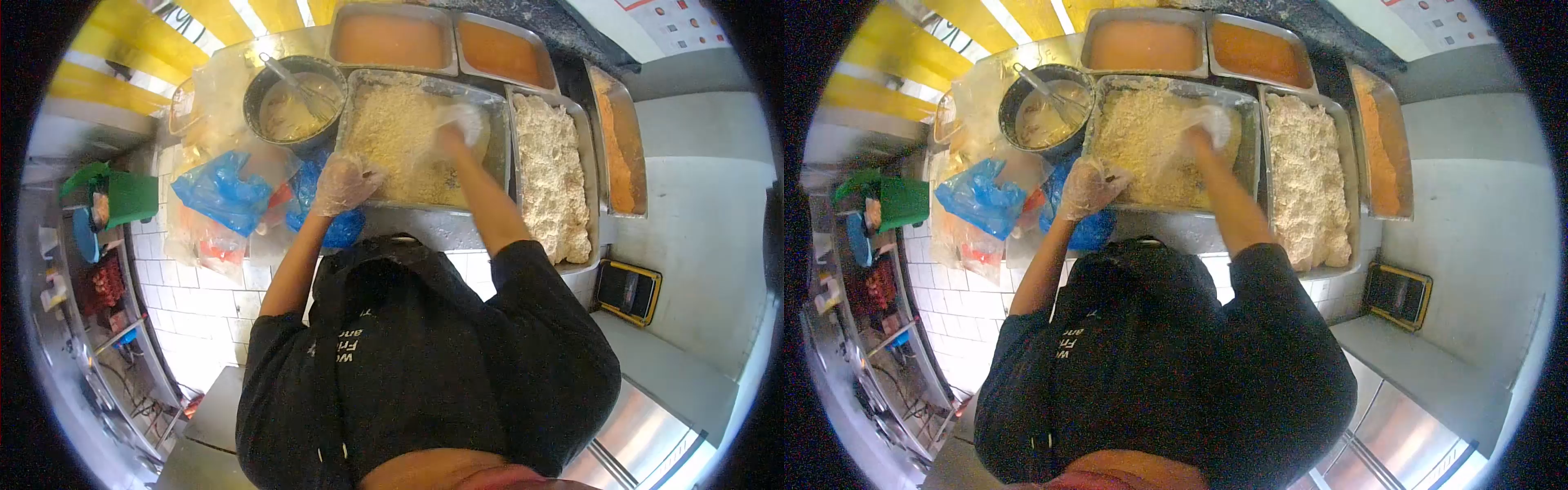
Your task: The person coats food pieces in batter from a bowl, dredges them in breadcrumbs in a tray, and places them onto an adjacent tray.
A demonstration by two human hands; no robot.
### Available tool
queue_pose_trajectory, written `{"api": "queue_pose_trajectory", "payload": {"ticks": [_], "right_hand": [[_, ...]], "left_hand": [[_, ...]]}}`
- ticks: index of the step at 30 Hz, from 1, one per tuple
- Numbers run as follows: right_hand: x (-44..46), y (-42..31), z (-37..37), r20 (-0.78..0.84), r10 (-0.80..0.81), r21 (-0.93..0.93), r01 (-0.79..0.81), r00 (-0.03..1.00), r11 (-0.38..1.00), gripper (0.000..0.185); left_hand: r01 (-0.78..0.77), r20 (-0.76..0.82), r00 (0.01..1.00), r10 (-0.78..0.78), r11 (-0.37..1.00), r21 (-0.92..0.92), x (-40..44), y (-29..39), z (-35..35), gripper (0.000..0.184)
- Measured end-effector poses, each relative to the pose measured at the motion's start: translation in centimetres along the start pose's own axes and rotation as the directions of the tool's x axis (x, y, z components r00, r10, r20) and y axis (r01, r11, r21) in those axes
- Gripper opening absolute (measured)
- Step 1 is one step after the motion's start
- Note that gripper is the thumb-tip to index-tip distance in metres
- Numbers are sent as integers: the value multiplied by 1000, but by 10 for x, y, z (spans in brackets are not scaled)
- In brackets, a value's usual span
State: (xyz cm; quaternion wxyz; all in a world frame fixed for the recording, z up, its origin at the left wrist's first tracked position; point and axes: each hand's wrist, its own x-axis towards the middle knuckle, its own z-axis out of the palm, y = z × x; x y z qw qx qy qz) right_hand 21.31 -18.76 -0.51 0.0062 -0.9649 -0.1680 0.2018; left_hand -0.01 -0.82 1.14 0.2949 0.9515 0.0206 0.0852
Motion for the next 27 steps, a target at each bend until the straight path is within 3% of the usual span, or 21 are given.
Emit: {"api": "queue_pose_trajectory", "payload": {"ticks": [1, 2, 5, 8, 10, 15, 17, 18, 20, 22, 23, 24, 25, 27], "right_hand": [[-4, -5, 17, 3, 19, -11, -19, 1000, 1000, 45], [-7, -9, 20, 21, 27, 0, -27, 999, 1000, 45], [-24, 2, 28, 95, 9, 50, -13, 995, 999, 47], [-15, 37, 79, -34, -69, 19, 70, 997, 997, 38], [-19, 47, 95, -24, -75, 8, 75, 997, 997, 39], [-8, 50, 64, -35, -197, -78, 193, 980, 978, 43], [-43, 25, 14, -122, 67, 31, -63, 990, 998, 46], [-47, 28, 5, -63, 70, 122, -62, 996, 991, 45], [-28, 59, 26, 176, -84, 415, 4, 981, 910, 44], [11, 93, 97, 377, -246, 631, -53, 893, 774, 44], [-10, 75, 83, 380, -224, 385, 66, 898, 920, 45], [-27, 56, 72, 365, -210, 150, 165, 907, 975, 45], [-34, 53, 70, 369, -230, 135, 193, 900, 972, 45], [-39, 54, 57, 371, -268, 220, 196, 889, 956, 45]], "left_hand": [[89, 44, 995, -88, 996, -25, 2, 2, -3, 23], [73, 26, 997, -72, 997, -11, 8, -2, -3, 23], [-98, -10, 995, 98, 992, -79, -3, -8, 1, 23], [-46, 12, 999, 48, 990, -136, 7, 5, -13, 23], [-30, 3, 1000, 31, 998, -51, 5, 13, -15, 25], [-70, -79, 995, 63, 993, -95, 3, 15, -14, 28], [-30, -141, 990, 18, 996, -88, 8, 19, -14, 31], [-82, -166, 983, 77, 996, -24, 10, 16, -12, 31], [-97, -163, 981, 106, 993, 62, -1, 7, -6, 32], [-17, -49, 999, 16, 999, -29, 2, -1, -1, 32], [-6, -39, 999, 5, 1000, -16, 1, -4, -2, 32], [-66, -57, 996, 66, 998, -11, 2, -4, -1, 32], [-127, -73, 989, 126, 992, -12, 1, -4, 1, 31], [-100, -58, 993, 100, 995, 5, 3, -7, 3, 30]]}}
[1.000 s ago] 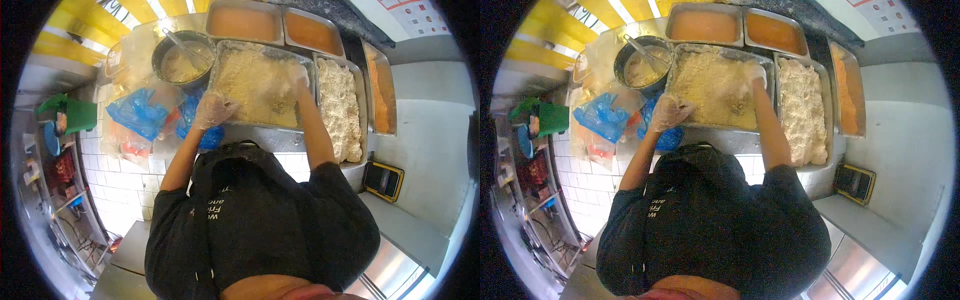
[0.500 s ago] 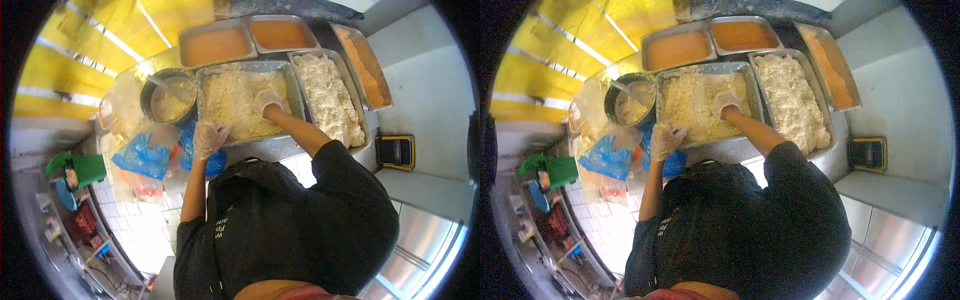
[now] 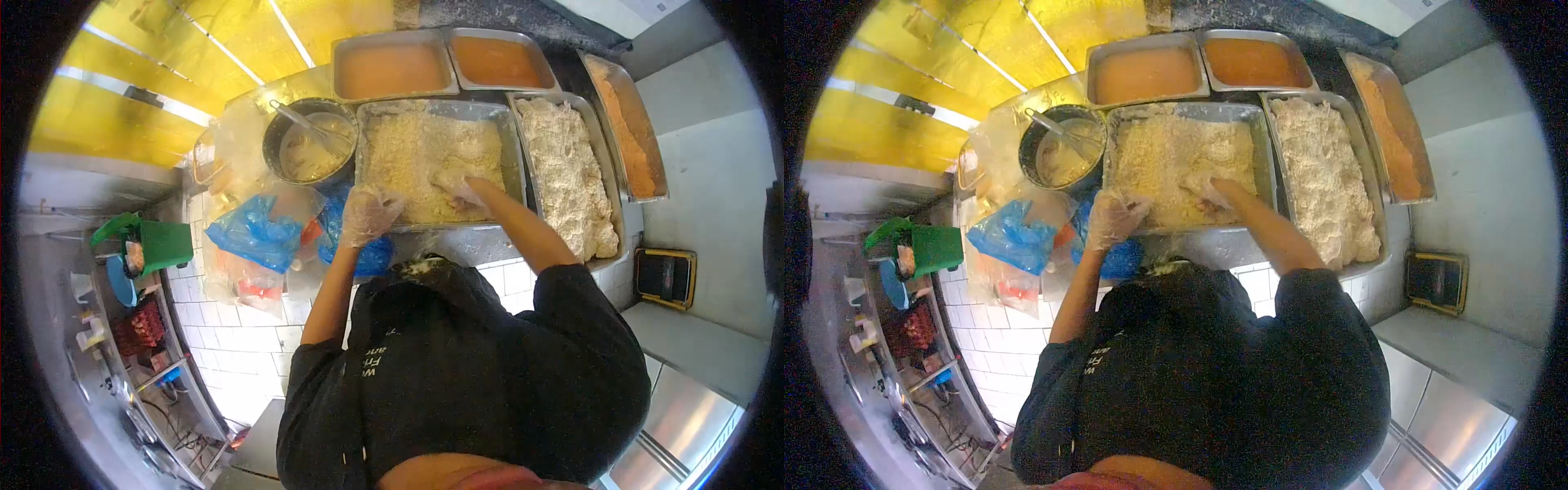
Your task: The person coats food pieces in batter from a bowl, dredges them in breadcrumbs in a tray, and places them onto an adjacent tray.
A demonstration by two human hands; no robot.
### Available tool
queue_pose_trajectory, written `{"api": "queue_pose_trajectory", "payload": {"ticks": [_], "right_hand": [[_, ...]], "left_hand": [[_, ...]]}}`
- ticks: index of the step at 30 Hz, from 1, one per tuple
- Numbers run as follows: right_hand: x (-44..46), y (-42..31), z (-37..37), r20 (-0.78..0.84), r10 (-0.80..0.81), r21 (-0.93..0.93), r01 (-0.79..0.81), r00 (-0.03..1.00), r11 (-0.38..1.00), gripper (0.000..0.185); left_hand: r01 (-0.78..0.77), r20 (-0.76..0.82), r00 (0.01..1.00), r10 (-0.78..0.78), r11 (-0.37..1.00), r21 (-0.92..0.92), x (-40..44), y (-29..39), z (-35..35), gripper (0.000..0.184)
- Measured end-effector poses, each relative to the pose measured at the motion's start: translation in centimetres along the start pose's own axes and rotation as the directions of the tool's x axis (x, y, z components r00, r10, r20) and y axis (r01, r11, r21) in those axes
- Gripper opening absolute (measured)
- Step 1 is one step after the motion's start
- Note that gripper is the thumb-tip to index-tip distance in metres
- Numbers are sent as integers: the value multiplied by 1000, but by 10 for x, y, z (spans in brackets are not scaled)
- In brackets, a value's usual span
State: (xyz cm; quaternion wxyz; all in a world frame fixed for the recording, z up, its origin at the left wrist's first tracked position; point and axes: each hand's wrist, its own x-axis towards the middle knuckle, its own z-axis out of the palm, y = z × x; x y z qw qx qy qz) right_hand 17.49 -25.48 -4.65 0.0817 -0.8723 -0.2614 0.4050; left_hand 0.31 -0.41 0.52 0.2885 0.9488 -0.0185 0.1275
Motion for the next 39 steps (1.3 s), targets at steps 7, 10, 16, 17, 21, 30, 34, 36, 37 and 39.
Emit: {"api": "queue_pose_trajectory", "payload": {"ticks": [7, 10, 16, 17, 21, 30, 34, 36, 37, 39], "right_hand": [[-43, -26, -72, -367, 85, 59, -68, 926, 996, 47], [-15, -12, -36, -374, 61, 33, -52, 926, 998, 46], [-21, -22, -44, -166, -102, -181, 71, 981, 981, 41], [-27, -27, -53, -111, -191, -467, 119, 975, 876, 39], [-45, -16, -67, -203, -114, -311, 46, 973, 949, 39], [-132, -25, -113, -505, 26, -73, -72, 863, 995, 45], [-184, 2, -144, -628, 213, 454, 130, 748, 882, 42], [-193, 38, -163, -738, 214, 256, -27, 640, 966, 40], [-196, 64, -172, -742, 217, 261, -26, 634, 965, 40], [-208, 108, -178, -766, 233, 23, -337, 599, 941, 38]], "left_hand": [[21, -20, 1000, -21, 1000, -15, -2, 3, -3, 29], [50, 53, 997, -55, 995, 82, -1, 4, -4, 30], [-10, -86, 996, 7, 999, -33, -1, 3, 2, 33], [-12, -91, 996, 9, 999, -35, 0, 3, 1, 33], [110, 54, 993, -110, 994, 7, 0, 11, -11, 25], [26, 28, 999, -25, 999, -30, 3, 17, -11, 31], [88, 8, 996, -88, 995, 40, 3, 22, -10, 28], [113, 36, 993, -116, 991, 75, 5, 25, -14, 27], [105, 36, 993, -108, 991, 77, 7, 25, -16, 27], [165, 72, 984, -164, 986, -14, 7, 25, -14, 25]]}}
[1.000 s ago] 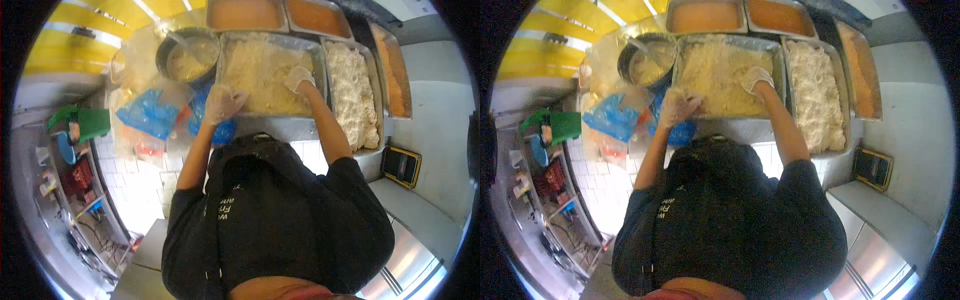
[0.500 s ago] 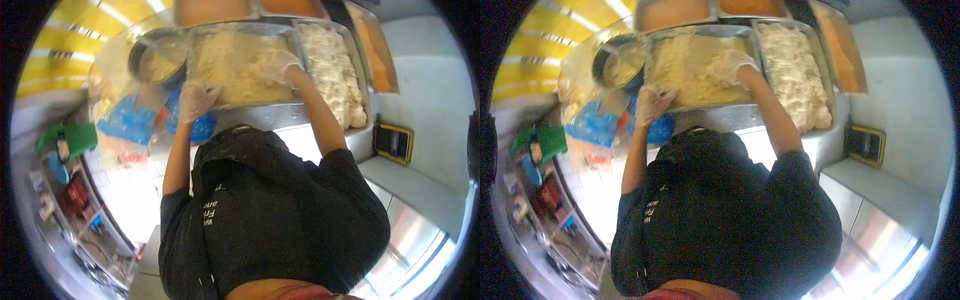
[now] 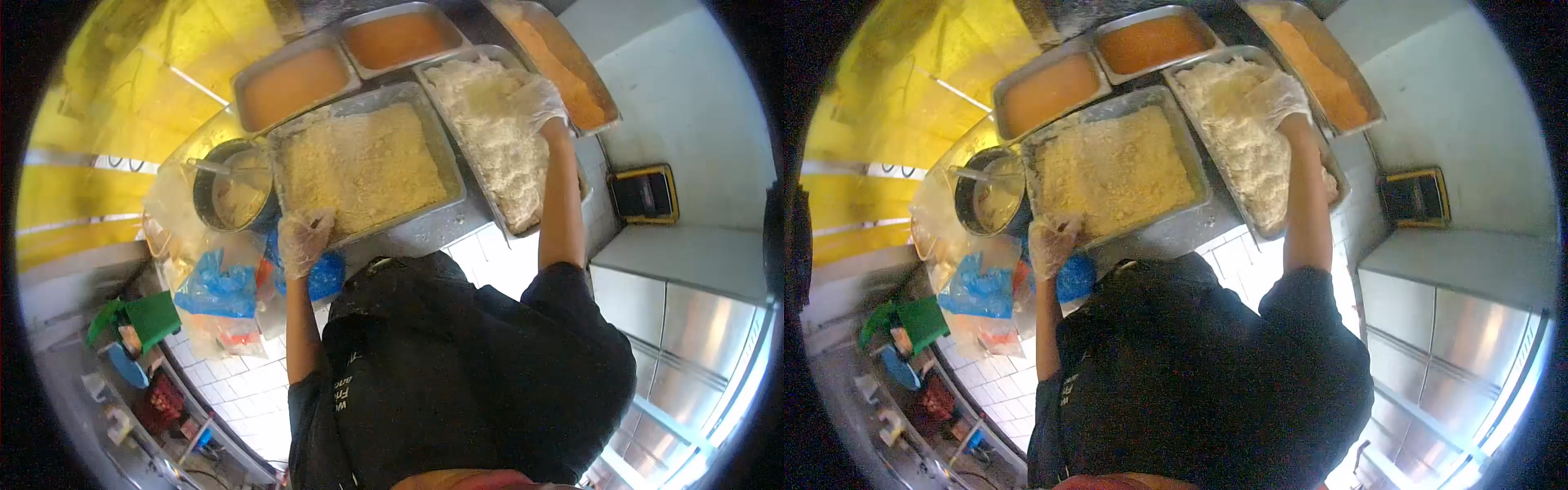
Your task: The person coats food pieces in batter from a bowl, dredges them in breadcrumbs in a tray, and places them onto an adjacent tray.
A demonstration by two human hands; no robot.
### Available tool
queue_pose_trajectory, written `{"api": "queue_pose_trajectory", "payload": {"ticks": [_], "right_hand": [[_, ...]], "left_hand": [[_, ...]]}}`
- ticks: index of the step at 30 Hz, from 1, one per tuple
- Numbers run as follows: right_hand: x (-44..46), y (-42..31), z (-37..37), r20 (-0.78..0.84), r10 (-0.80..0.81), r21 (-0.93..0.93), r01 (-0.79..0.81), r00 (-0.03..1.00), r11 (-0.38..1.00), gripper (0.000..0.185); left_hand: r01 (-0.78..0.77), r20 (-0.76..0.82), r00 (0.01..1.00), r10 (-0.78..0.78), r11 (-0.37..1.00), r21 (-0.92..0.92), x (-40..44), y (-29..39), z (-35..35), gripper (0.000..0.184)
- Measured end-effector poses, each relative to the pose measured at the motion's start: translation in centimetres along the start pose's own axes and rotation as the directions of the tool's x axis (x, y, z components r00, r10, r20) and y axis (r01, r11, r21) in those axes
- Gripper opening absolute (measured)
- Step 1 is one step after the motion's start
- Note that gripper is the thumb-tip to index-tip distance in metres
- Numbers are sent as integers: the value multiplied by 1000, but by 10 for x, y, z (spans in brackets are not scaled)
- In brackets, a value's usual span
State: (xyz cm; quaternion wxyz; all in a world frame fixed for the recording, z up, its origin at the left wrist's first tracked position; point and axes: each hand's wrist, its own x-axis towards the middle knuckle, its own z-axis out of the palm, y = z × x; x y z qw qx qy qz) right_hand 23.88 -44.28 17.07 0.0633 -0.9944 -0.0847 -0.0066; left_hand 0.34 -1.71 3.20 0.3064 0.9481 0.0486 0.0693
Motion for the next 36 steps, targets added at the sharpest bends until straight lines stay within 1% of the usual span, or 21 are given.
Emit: {"api": "queue_pose_trajectory", "payload": {"ticks": [1, 3, 4, 5, 7, 9, 11, 12, 15, 18, 20, 21, 23, 25, 26, 28, 30, 32, 34, 35, 36], "right_hand": [[-5, 18, -5, 2, 25, -6, -25, 1000, 1000, 38], [-22, 39, -32, -65, 77, 57, -73, 995, 996, 41], [-26, 54, -35, -106, 97, 3, -97, 990, 995, 38], [-31, 70, -38, -100, 123, -7, -124, 987, 992, 38], [-45, 102, -44, -80, 128, -262, -145, 988, 954, 43], [-67, 132, -51, 24, -21, -451, 29, 999, 892, 47], [-86, 149, -43, 2, 43, -396, -39, 999, 917, 48], [-91, 152, -43, 87, 313, -373, -261, 946, 890, 47], [-120, 169, -35, 118, 375, -363, -311, 920, 878, 44], [-142, 196, -18, 81, 294, -342, -250, 952, 906, 40], [-151, 178, -20, 62, 358, -370, -312, 932, 875, 39], [-152, 161, -22, 42, 415, -397, -366, 909, 842, 38], [-150, 148, 3, 234, 318, -551, -144, 919, 822, 36], [-159, 97, 20, 208, 606, -376, -509, 768, 774, 40], [-180, 104, 42, 202, 376, -422, -266, 904, 867, 41], [-185, 112, 55, 204, 108, -464, -1, 973, 886, 42], [-167, 106, 25, 412, 420, -477, -201, 809, 855, 40], [-150, 122, 10, 358, 347, -524, -121, 867, 843, 35], [-135, 155, 25, 316, 301, -532, -95, 900, 842, 35], [-126, 175, 55, 411, 516, -70, -538, 752, 840, 38], [-124, 170, 60, 507, 548, 167, -699, 665, 695, 40]], "left_hand": [[-16, 19, 1000, 17, 1000, -8, -1, -4, 2, 25], [-178, -74, 980, 187, 978, 110, 1, -6, 5, 22], [-69, -53, 996, 70, 998, 9, 1, 0, 4, 18], [-84, -31, 996, 84, 996, -4, 2, 5, 4, 18], [-78, -40, 996, 76, 996, -43, 2, 2, 4, 17], [-94, -33, 995, 95, 995, 18, 0, -8, 8, 17], [-256, -45, 964, 261, 962, 98, 1, -15, 9, 15], [-258, -41, 964, 263, 961, 97, 0, -18, 10, 15], [-171, -25, 985, 170, 984, -43, -5, -35, 17, 16], [-348, -46, 933, 356, 928, 131, -6, -41, 20, 21], [-214, 129, 971, 199, 970, 112, -4, -33, 12, 24], [-213, 133, 971, 198, 970, 115, -5, -40, 16, 24], [-146, 96, 987, 129, 970, 195, -8, -51, 24, 23], [-196, 99, 978, 183, 970, 143, -10, -50, 21, 23], [-219, 94, 974, 209, 969, 116, -9, -47, 20, 23], [-304, 67, 952, 298, 944, 125, -7, -38, 17, 21], [-368, 57, 930, 364, 913, 175, -4, -27, 10, 20], [-42, 72, 996, 44, 999, -22, 0, -8, 5, 16], [-79, 28, 996, 80, 996, -33, 0, -7, 8, 16], [-109, -22, 994, 108, 993, -48, -2, -9, 10, 18], [-108, -28, 994, 106, 993, -46, -3, -13, 11, 18]]}}
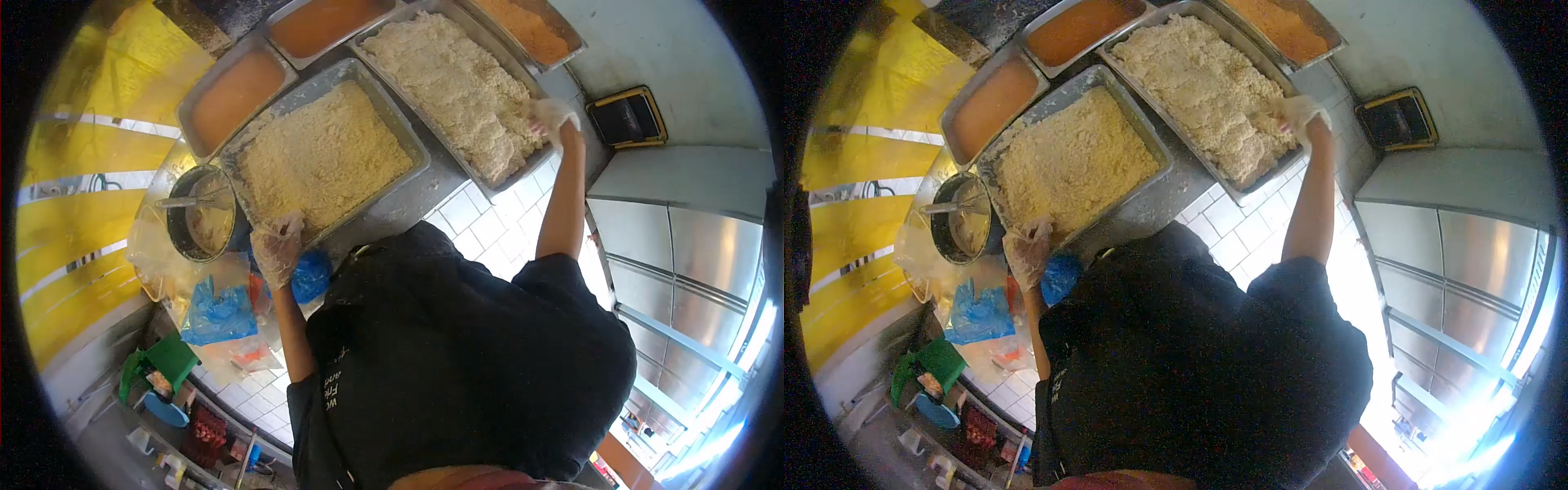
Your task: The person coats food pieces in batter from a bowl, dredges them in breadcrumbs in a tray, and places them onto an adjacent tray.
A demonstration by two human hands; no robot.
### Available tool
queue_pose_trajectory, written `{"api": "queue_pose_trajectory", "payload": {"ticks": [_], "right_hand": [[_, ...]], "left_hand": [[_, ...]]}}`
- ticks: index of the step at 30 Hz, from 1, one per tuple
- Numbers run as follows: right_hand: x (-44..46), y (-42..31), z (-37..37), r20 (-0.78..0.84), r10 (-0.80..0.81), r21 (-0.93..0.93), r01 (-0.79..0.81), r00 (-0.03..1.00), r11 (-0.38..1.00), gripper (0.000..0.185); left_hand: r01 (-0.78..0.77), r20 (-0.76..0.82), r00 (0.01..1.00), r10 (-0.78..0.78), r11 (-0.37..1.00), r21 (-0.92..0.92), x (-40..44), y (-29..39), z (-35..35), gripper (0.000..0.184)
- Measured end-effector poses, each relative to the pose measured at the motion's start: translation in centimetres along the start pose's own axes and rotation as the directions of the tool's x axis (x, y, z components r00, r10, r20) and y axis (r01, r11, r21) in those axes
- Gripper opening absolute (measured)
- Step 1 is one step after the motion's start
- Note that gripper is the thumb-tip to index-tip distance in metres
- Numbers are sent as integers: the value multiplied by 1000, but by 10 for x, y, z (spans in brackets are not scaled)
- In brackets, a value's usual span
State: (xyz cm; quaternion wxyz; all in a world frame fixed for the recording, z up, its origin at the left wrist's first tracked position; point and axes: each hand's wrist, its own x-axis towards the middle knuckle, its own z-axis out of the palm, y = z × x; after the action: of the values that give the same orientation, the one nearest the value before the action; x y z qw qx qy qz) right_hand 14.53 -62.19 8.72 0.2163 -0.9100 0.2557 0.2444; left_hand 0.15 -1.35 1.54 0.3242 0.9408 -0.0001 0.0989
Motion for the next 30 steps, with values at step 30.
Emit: {"api": "queue_pose_trajectory", "payload": {"ticks": [30], "right_hand": [[30, -44, -46, -237, -600, -526, 418, 764, 741, 35]], "left_hand": [[-3, -54, 999, 8, 996, 94, -6, -17, 9, 28]]}}
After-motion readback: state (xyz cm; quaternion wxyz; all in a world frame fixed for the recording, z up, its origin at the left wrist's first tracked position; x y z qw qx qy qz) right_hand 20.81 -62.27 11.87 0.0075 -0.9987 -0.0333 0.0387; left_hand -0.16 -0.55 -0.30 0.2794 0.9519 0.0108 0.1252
